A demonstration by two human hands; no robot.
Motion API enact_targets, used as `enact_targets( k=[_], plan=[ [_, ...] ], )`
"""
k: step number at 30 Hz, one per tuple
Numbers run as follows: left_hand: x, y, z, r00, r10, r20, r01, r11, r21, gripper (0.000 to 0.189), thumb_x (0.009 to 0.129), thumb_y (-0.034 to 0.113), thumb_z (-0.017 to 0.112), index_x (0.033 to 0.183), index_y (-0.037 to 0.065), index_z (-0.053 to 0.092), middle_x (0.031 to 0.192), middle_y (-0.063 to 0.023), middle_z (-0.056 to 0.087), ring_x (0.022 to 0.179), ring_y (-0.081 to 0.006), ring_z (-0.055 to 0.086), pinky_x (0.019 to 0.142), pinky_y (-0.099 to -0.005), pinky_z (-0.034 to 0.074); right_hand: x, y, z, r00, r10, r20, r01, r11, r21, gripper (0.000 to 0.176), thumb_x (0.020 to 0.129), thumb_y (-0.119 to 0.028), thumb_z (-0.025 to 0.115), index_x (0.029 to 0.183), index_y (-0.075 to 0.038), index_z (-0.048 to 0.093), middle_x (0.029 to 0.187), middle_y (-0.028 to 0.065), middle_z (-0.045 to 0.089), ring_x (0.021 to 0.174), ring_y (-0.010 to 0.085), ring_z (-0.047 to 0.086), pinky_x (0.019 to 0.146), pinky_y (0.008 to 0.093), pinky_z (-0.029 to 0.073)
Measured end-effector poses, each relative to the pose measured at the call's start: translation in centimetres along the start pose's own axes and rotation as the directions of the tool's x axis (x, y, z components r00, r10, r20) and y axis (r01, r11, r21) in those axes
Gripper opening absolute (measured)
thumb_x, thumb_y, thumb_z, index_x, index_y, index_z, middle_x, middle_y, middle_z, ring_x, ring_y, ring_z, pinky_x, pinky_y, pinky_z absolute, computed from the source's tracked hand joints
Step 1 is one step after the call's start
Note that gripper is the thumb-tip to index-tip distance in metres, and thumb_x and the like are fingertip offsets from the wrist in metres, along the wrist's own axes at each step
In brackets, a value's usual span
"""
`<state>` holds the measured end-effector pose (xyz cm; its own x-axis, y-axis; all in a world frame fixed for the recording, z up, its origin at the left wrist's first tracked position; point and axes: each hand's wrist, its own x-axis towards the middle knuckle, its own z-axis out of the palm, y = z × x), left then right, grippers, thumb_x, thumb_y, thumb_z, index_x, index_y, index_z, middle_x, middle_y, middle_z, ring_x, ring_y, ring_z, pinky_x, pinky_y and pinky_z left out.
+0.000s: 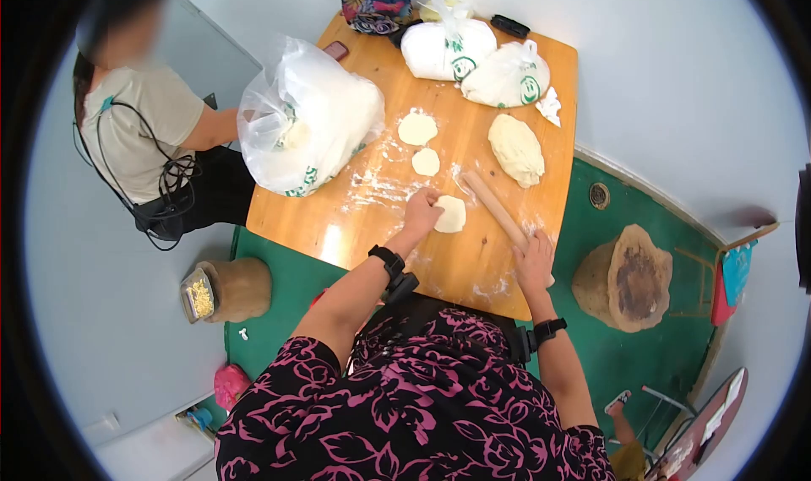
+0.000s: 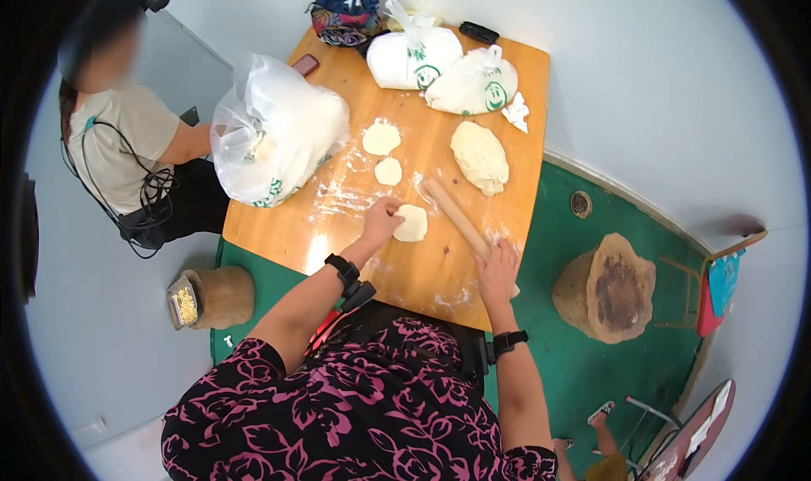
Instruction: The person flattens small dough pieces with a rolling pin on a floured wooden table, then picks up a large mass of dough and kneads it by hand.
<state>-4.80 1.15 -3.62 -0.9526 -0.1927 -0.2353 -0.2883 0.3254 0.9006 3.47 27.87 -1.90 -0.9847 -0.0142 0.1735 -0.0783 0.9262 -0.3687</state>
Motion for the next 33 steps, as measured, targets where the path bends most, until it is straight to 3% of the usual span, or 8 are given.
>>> enact_targets(
  k=[8, 12, 16, 19, 20, 23, 26, 33],
  plan=[
    [6.6, 5.4, -2.6, 0.986, 0.142, -0.092, -0.131, 0.984, 0.118, 0.022, 0.073, 0.008, 0.066, 0.094, 0.002, 0.061, 0.080, -0.0106, 0.065, 0.072, -0.0188, 0.062, 0.067, -0.0297, 0.049, 0.0, -0.1, 0.2, 1.000, -0.012, -0.003, 0.012, 0.999, -0.050, 0.043, 0.074, -0.019, 0.068, 0.105, 0.002, 0.048, 0.122, 0.0177, 0.047, 0.117, 0.0339, 0.041, 0.102, 0.0452, 0.028],
    [8.6, 10.9, -2.9, 0.996, 0.042, -0.081, -0.053, 0.989, -0.138, 0.022, 0.073, 0.007, 0.065, 0.094, 0.001, 0.061, 0.080, -0.0118, 0.065, 0.071, -0.0208, 0.064, 0.065, -0.0310, 0.050, -0.1, -0.1, 0.2, 1.000, -0.020, -0.018, 0.019, 0.999, -0.048, 0.043, 0.073, -0.020, 0.068, 0.105, 0.002, 0.049, 0.121, 0.0171, 0.047, 0.117, 0.0329, 0.041, 0.102, 0.0453, 0.028],
    [13.2, 6.7, -3.7, 0.961, -0.035, -0.274, -0.005, 0.989, -0.146, 0.028, 0.075, 0.007, 0.064, 0.101, -0.001, 0.058, 0.088, -0.0164, 0.065, 0.075, -0.0227, 0.065, 0.064, -0.0311, 0.051, -0.1, -0.2, 0.1, 1.000, -0.009, -0.017, 0.008, 0.999, -0.050, 0.043, 0.073, -0.020, 0.068, 0.105, 0.002, 0.049, 0.121, 0.0171, 0.047, 0.117, 0.0327, 0.041, 0.101, 0.0452, 0.028],
    [13.7, 2.7, -5.0, 0.938, -0.052, -0.342, 0.102, 0.986, 0.129, 0.034, 0.075, 0.008, 0.062, 0.106, -0.003, 0.055, 0.087, -0.0178, 0.064, 0.078, -0.0252, 0.064, 0.067, -0.0328, 0.050, 0.0, -0.5, -0.2, 1.000, -0.011, -0.009, 0.010, 0.999, -0.054, 0.044, 0.073, -0.020, 0.068, 0.106, 0.002, 0.049, 0.121, 0.0169, 0.047, 0.117, 0.0325, 0.041, 0.101, 0.0451, 0.028],
    [13.1, 2.6, -5.5, 0.942, -0.196, -0.272, 0.174, 0.979, -0.103, 0.041, 0.074, 0.011, 0.062, 0.110, -0.004, 0.051, 0.084, -0.0191, 0.063, 0.080, -0.0270, 0.062, 0.070, -0.0347, 0.049, -0.1, -0.5, -0.4, 1.000, -0.013, -0.008, 0.012, 0.998, -0.057, 0.044, 0.073, -0.021, 0.068, 0.106, 0.002, 0.049, 0.121, 0.0168, 0.047, 0.117, 0.0324, 0.041, 0.101, 0.0450, 0.029],
    [10.9, 1.5, -5.4, 0.898, -0.007, -0.440, 0.059, 0.993, 0.103, 0.032, 0.076, 0.012, 0.061, 0.104, -0.002, 0.056, 0.082, -0.0176, 0.063, 0.077, -0.0275, 0.062, 0.071, -0.0357, 0.048, 0.0, -0.4, -0.2, 0.999, -0.029, -0.026, 0.027, 0.997, -0.072, 0.044, 0.073, -0.022, 0.068, 0.106, 0.002, 0.049, 0.120, 0.0164, 0.048, 0.116, 0.0323, 0.041, 0.101, 0.0448, 0.029],
    [8.5, 2.9, -4.2, 0.917, 0.054, -0.396, 0.034, 0.976, 0.214, 0.023, 0.077, 0.010, 0.059, 0.096, -0.001, 0.060, 0.082, -0.0162, 0.063, 0.076, -0.0281, 0.062, 0.070, -0.0354, 0.048, 0.1, -0.2, -0.2, 0.999, -0.038, -0.008, 0.038, 0.997, -0.070, 0.044, 0.073, -0.023, 0.067, 0.105, 0.001, 0.050, 0.120, 0.0161, 0.047, 0.116, 0.0325, 0.042, 0.100, 0.0448, 0.029],
    [6.9, 10.4, 2.8, 0.938, 0.303, 0.166, -0.338, 0.906, 0.256, 0.025, 0.074, 0.014, 0.065, 0.097, 0.004, 0.063, 0.094, -0.0148, 0.063, 0.087, -0.0278, 0.060, 0.076, -0.0348, 0.048, 0.4, -0.3, -1.0, 0.999, -0.044, -0.005, 0.044, 0.998, -0.041, 0.041, 0.073, -0.019, 0.065, 0.105, 0.000, 0.048, 0.119, 0.0169, 0.047, 0.113, 0.0338, 0.043, 0.098, 0.0458, 0.032]
  ],
)
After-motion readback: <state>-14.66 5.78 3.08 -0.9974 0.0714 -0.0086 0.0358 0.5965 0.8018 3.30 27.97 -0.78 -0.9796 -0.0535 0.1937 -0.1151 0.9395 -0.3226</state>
